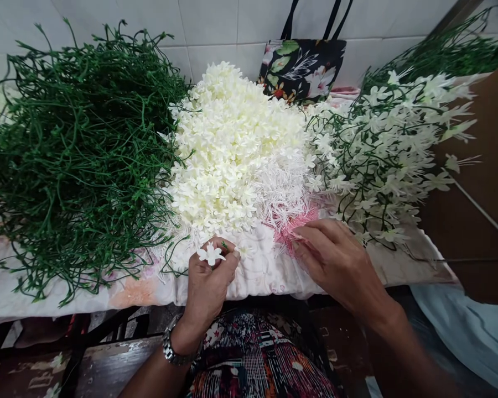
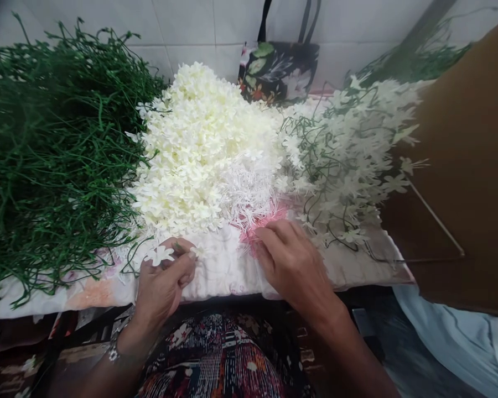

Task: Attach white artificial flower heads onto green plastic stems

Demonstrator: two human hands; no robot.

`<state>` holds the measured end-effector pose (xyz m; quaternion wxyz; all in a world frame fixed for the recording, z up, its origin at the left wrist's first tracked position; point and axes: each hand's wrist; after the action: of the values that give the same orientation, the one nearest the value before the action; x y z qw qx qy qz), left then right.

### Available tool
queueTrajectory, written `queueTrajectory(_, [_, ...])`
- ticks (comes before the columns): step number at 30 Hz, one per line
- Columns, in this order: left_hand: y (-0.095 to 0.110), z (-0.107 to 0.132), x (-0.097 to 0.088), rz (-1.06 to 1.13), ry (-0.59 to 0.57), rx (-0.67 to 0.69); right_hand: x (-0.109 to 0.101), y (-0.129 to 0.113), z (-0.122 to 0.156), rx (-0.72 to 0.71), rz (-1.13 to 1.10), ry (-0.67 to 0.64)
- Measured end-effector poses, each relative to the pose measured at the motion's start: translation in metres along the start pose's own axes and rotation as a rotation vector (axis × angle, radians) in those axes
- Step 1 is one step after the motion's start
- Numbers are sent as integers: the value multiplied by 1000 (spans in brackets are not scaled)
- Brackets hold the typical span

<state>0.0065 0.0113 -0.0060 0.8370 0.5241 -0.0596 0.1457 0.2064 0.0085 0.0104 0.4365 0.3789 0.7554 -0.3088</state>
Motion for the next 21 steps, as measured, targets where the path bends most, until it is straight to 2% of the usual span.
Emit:
queueTrajectory(4, [3,1,3,21,5,-18,1,-7,-4,-159,-19,-75])
queueTrajectory(7, [4,2,4,26,-5,-23,5,-9,-4,-189,-85,-61])
queueTrajectory(11, [0,3,1,-18,-6,2,3,-18,-7,-132,-273,16])
queueTrajectory(15, [-6,6,0,-114,48,107,0,-37,-15,-63,-489,65])
queueTrajectory(19, [-2,13,2,-262,74,208,5,-49,-22,17,-483,107])
queueTrajectory(21, [2,16,2,-371,62,299,9,-51,-23,44,-458,114])
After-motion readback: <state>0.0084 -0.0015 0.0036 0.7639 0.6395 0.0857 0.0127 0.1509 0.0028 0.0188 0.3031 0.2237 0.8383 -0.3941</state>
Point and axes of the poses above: each hand's wrist, its own z-axis away from the middle knuckle, its own x-axis out of the palm, y = z × x, and after that the axes turned 8 degrees about -x, right-handed
